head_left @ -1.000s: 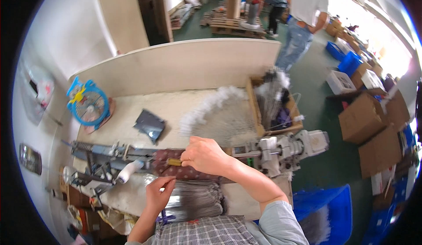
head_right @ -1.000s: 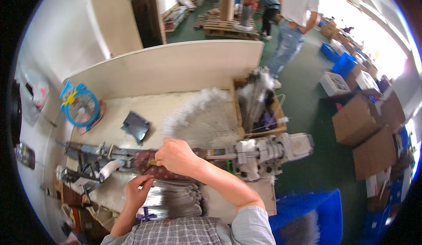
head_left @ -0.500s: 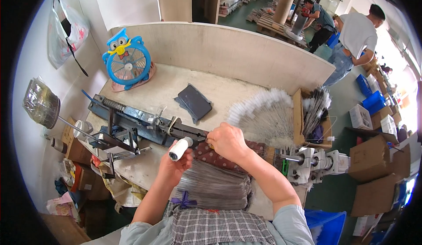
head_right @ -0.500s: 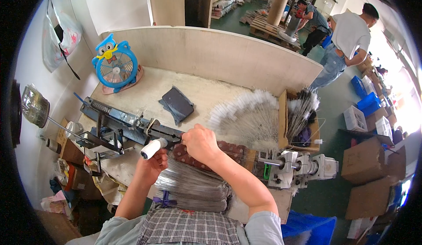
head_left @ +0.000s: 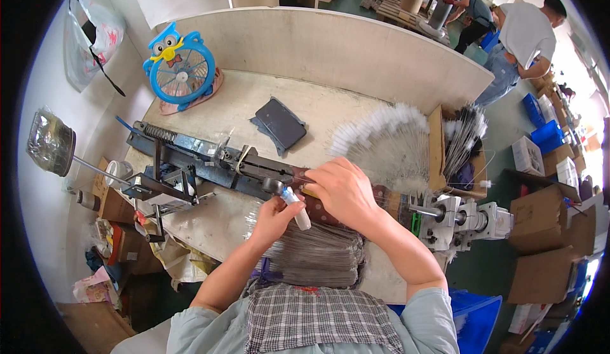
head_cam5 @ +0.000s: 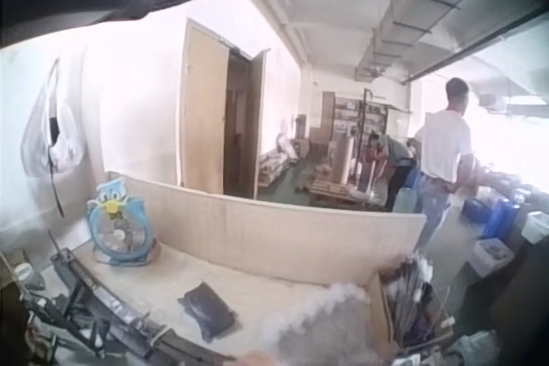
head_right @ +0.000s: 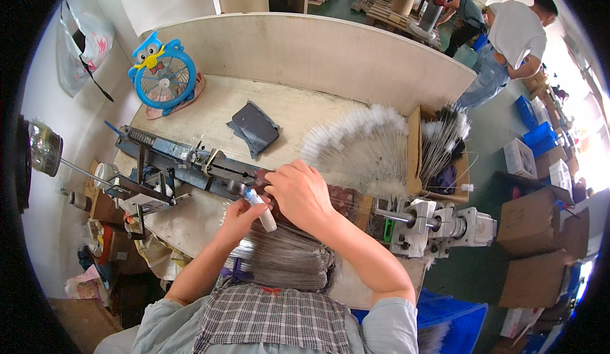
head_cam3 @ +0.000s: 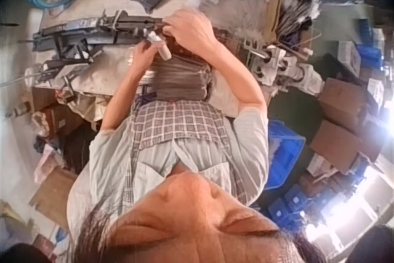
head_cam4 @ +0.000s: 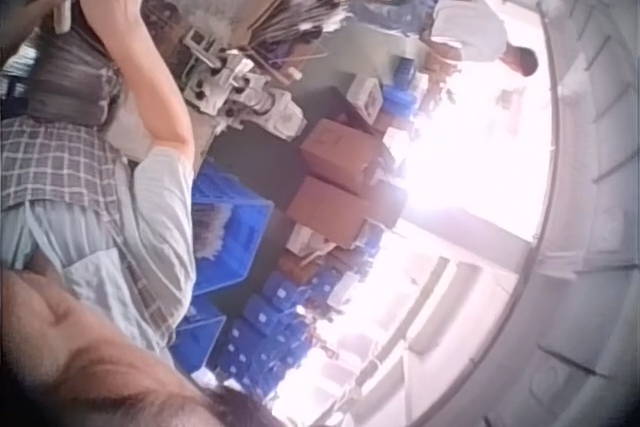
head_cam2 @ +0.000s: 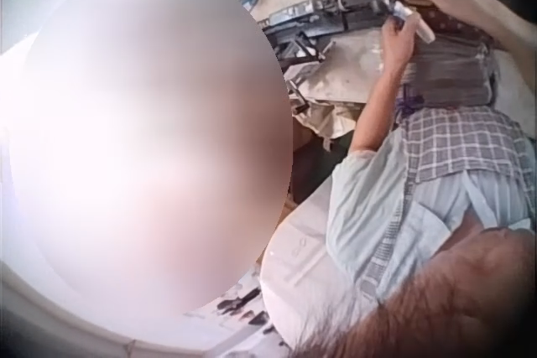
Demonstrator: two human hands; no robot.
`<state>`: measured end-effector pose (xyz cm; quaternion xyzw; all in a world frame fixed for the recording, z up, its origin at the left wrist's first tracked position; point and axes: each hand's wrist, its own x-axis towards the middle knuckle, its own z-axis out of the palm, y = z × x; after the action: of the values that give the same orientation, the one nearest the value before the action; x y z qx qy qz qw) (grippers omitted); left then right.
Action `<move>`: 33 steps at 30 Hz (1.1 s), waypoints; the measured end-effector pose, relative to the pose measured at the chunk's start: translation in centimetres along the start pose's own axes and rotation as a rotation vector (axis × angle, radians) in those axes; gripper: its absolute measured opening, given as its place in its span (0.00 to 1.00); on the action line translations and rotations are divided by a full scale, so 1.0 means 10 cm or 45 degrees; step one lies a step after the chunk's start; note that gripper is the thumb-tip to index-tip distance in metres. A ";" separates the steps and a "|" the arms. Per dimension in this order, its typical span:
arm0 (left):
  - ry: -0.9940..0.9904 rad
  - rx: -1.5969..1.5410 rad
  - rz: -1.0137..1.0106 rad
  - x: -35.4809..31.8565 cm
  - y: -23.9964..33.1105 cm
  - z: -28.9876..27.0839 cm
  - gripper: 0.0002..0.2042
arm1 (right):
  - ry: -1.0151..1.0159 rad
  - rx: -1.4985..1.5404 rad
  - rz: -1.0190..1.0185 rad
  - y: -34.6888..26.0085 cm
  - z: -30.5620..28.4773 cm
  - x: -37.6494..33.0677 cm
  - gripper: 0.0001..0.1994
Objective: The recorder is assembling or processing small hygiene or medical-related product components using a specialized workstation.
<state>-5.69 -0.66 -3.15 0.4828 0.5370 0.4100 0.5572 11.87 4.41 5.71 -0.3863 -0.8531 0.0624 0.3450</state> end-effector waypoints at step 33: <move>0.867 -1.217 -0.337 -0.42 -0.50 -1.60 0.06 | -0.602 0.168 0.363 0.00 0.15 -0.54 0.08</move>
<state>-22.30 -4.18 -6.45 -0.0507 0.4969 0.6648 0.5555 13.47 0.85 1.63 -0.4538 -0.8411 0.2541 0.1485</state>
